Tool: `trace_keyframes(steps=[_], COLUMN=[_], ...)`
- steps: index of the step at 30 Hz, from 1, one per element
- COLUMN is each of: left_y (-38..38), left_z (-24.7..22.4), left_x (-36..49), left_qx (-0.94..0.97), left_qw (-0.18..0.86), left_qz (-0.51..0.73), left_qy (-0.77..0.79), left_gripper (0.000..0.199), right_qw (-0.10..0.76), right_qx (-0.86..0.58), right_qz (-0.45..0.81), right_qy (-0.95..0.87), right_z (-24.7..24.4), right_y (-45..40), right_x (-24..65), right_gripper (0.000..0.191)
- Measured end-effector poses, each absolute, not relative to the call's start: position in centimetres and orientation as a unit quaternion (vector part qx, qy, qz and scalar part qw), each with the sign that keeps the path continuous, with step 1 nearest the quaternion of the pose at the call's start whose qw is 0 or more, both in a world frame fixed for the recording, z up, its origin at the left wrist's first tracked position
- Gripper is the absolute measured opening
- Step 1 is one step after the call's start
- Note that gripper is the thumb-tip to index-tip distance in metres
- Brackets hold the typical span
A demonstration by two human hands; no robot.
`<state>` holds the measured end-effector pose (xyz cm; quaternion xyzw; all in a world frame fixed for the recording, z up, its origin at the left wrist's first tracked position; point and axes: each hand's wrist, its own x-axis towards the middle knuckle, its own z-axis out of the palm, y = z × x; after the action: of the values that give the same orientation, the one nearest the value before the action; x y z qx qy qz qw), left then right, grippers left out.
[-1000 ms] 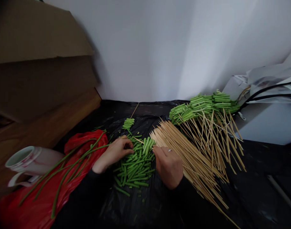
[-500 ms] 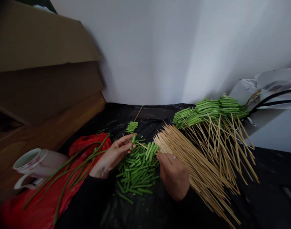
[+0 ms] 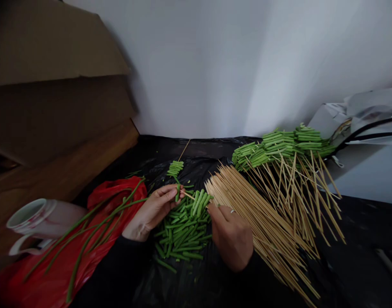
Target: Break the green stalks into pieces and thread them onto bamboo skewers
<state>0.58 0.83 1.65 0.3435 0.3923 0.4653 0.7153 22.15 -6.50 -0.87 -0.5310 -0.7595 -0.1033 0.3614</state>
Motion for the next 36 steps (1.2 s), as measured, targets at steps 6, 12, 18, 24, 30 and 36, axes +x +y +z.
trace_keyframes(steps=[6, 12, 18, 24, 30, 36], left_y=[0.74, 0.71, 0.74, 0.78, 0.74, 0.63], left_z=[1.53, 1.43, 1.61, 1.79, 1.42, 1.25], left_x=[0.84, 0.83, 0.91, 0.88, 0.46, 0.54], left_qx=[0.327, 0.329, 0.316, 0.328, 0.384, 0.411], left_qw=[0.724, 0.725, 0.722, 0.715, 0.709, 0.674], left_qz=[0.47, 0.47, 0.474, 0.47, 0.451, 0.447], left_qy=[0.385, 0.381, 0.393, 0.401, 0.383, 0.421], left_gripper=[0.029, 0.029, 0.032, 0.029, 0.02, 0.02], right_qw=[0.363, 0.362, 0.359, 0.359, 0.363, 0.371], right_qx=[-0.534, -0.537, -0.538, -0.537, -0.528, -0.524], right_qz=[-0.108, -0.105, -0.109, -0.106, -0.08, -0.084], right_qy=[-0.756, -0.755, -0.754, -0.756, -0.764, -0.762], right_z=[-0.94, -0.88, -0.96, -1.03, -1.06, -1.21], right_y=[-6.68, -6.72, -6.65, -6.7, -6.84, -6.84], right_x=[22.03, 21.98, 21.99, 21.92, 21.67, 21.76], right_gripper=[0.029, 0.029, 0.029, 0.027, 0.025, 0.025])
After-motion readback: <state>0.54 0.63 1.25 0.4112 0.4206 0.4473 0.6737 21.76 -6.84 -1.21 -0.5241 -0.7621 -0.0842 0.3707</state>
